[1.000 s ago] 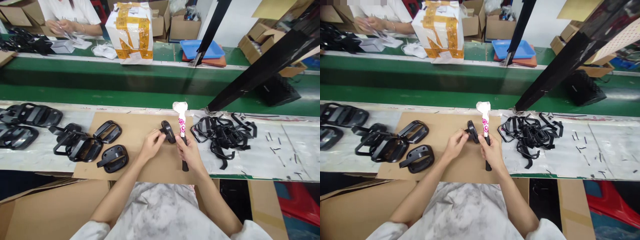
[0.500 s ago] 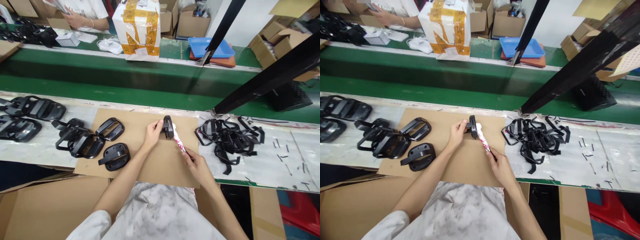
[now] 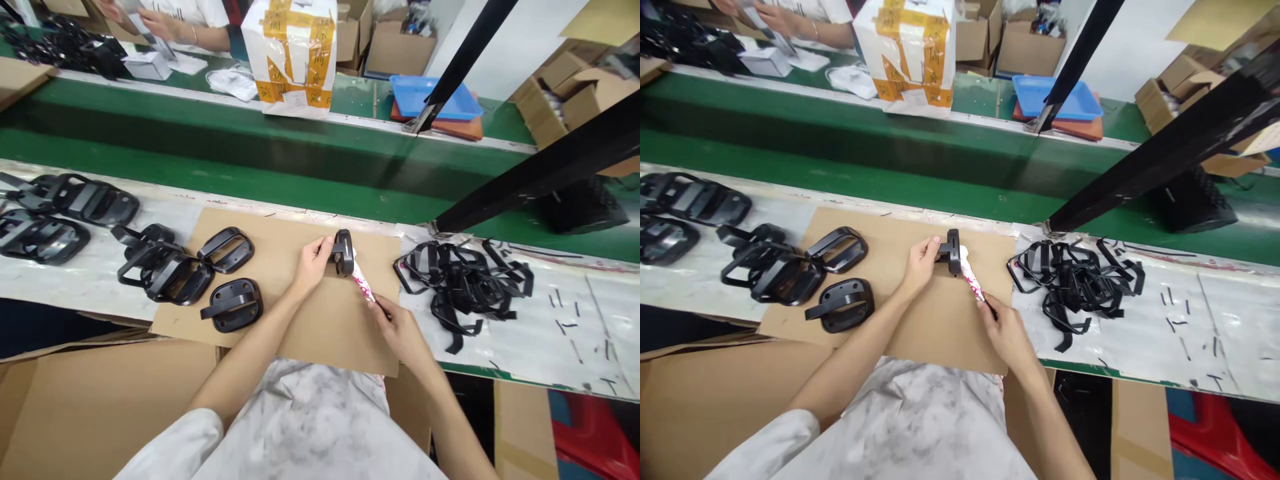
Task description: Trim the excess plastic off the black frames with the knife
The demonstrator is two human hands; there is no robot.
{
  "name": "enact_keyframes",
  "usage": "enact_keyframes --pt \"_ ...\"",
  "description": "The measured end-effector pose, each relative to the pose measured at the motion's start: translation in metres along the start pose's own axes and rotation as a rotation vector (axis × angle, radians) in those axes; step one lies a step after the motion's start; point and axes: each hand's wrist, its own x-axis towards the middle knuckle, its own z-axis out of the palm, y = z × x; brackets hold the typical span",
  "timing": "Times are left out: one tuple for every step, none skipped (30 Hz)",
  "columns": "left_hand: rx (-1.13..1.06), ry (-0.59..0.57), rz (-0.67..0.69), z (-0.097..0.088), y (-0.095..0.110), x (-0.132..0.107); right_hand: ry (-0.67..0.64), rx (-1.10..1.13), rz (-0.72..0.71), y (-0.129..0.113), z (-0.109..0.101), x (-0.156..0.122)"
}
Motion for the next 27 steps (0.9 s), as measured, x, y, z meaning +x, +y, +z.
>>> enact_keyframes --pt "-0.055 0.012 -0.038 0.0 0.002 0.002 -0.016 -0.01 0.003 0.001 -0.004 0.002" --pt "-0.13 0.024 -0.086 0.0 0.005 0.004 -0.006 0.0 0.009 0.002 -0.008 0.003" --pt "-0.224 0.038 -0.139 -0.001 0.009 0.006 0.02 0.022 0.017 0.003 -0.012 0.004" --pt "-0.334 0.044 -0.197 -0.002 0.014 0.008 0.051 0.044 0.021 0.005 -0.014 0.005" --pt "-0.455 0.033 -0.257 -0.004 0.021 0.008 0.077 0.053 0.025 0.007 -0.015 0.005" --pt "-0.577 0.008 -0.313 -0.007 0.029 0.008 0.091 0.044 0.031 0.01 -0.015 0.005" --pt "-0.689 -0.026 -0.362 -0.009 0.037 0.006 0.095 0.019 0.035 0.012 -0.013 0.005" --pt "-0.784 -0.057 -0.403 -0.012 0.046 0.003 0.096 -0.015 0.028 0.015 -0.011 0.005" --pt "-0.858 -0.078 -0.435 -0.014 0.055 0.0 0.099 -0.052 0.008 0.017 -0.008 0.006" --pt "-0.91 -0.088 -0.456 -0.016 0.063 -0.004 0.11 -0.084 -0.021 0.019 -0.004 0.006" --pt "-0.947 -0.085 -0.468 -0.018 0.07 -0.008 0.126 -0.11 -0.055 0.02 0.0 0.006" --pt "-0.971 -0.08 -0.478 -0.019 0.076 -0.012 0.146 -0.129 -0.087 0.021 0.003 0.006" --pt "-0.988 -0.078 -0.487 -0.019 0.082 -0.016 0.161 -0.143 -0.109 0.02 0.006 0.006" --pt "-1.001 -0.079 -0.495 -0.02 0.086 -0.019 0.165 -0.154 -0.119 0.019 0.009 0.006" --pt "-1.011 -0.081 -0.502 -0.02 0.089 -0.022 0.157 -0.162 -0.119 0.017 0.01 0.006" --pt "-1.017 -0.085 -0.506 -0.02 0.092 -0.024 0.143 -0.168 -0.113 0.015 0.011 0.005" --pt "-1.02 -0.091 -0.508 -0.019 0.095 -0.027 0.128 -0.172 -0.106 0.013 0.012 0.005" --pt "-1.022 -0.097 -0.508 -0.019 0.097 -0.029 0.12 -0.177 -0.102 0.011 0.012 0.004" --pt "-1.022 -0.104 -0.507 -0.019 0.098 -0.031 0.118 -0.181 -0.099 0.01 0.012 0.004" --pt "-1.023 -0.111 -0.506 -0.018 0.1 -0.033 0.121 -0.183 -0.099 0.01 0.011 0.004" --pt "-1.023 -0.116 -0.503 -0.018 0.101 -0.035 0.124 -0.185 -0.102 0.011 0.011 0.003" --pt "-1.021 -0.118 -0.5 -0.018 0.101 -0.037 0.129 -0.186 -0.109 0.012 0.011 0.003" --pt "-1.017 -0.118 -0.495 -0.018 0.102 -0.039 0.133 -0.185 -0.118 0.014 0.011 0.003" --pt "-1.011 -0.115 -0.487 -0.019 0.102 -0.04 0.136 -0.183 -0.127 0.016 0.011 0.004" --pt "-1.004 -0.111 -0.478 -0.02 0.102 -0.042 0.138 -0.179 -0.135 0.019 0.012 0.004" --pt "-0.997 -0.107 -0.466 -0.021 0.102 -0.043 0.137 -0.174 -0.141 0.021 0.012 0.005" --pt "-0.991 -0.105 -0.456 -0.023 0.102 -0.044 0.135 -0.169 -0.143 0.023 0.012 0.006"
